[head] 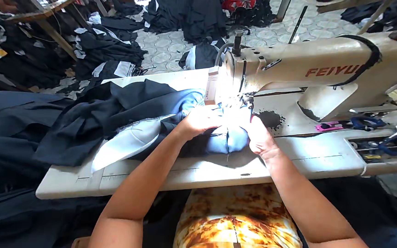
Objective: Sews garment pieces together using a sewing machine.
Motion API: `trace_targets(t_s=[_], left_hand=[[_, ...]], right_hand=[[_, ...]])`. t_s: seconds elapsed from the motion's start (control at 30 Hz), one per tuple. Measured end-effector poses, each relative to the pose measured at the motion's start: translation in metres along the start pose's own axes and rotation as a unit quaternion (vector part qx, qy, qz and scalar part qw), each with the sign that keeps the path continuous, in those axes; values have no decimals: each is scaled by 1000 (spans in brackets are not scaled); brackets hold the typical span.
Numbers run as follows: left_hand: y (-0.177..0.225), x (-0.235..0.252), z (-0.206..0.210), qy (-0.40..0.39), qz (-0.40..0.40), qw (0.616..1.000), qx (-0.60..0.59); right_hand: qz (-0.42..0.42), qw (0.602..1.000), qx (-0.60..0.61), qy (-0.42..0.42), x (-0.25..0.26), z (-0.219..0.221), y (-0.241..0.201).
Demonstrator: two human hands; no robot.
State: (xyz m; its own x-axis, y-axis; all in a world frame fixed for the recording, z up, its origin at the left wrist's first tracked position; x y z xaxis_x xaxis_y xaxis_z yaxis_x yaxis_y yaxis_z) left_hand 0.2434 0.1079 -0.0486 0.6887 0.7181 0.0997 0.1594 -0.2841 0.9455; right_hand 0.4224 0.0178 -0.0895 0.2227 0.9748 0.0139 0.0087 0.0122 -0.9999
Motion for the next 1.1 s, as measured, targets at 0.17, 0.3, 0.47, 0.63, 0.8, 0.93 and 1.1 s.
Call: trace_targets(t_s=[0.17, 0.3, 0.47, 0.63, 0.8, 0.93, 1.1], left_hand=[[1, -11, 3, -22, 68, 996, 59], [2, -18, 7, 9, 63, 992, 108], [6, -26, 12, 32, 56, 991, 118], [8, -29, 14, 35, 45, 992, 110], [13, -32, 16, 26, 52, 994, 96], [25, -30, 13, 5, 4, 996, 86], [21, -16, 12, 3, 38, 997, 62]], right_hand=[[-50, 998, 44, -11, -5, 2, -1], [-54, 995, 88, -3, -5, 5, 0], [-29, 995, 96, 15, -6, 10, -1], [-45, 997, 56, 9, -11, 13, -3], [-63, 996, 66, 15, -10, 13, -4], [-77, 995, 58, 1, -10, 11, -3], [-71, 996, 56, -1, -10, 13, -2]])
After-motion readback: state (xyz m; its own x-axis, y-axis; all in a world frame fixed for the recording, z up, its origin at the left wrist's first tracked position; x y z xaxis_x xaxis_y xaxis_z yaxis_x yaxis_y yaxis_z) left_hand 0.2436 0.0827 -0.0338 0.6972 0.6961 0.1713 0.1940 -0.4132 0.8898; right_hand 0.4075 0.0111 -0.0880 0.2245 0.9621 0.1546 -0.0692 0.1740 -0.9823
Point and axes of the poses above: each hand's wrist, its own x-axis towards the middle knuckle, its own z-axis out of the palm, y = z × x, the point moved 2 cm from there along x, towards the middle knuckle, and after that the axes turned 6 degrees about -x, right-handed, at the moved point
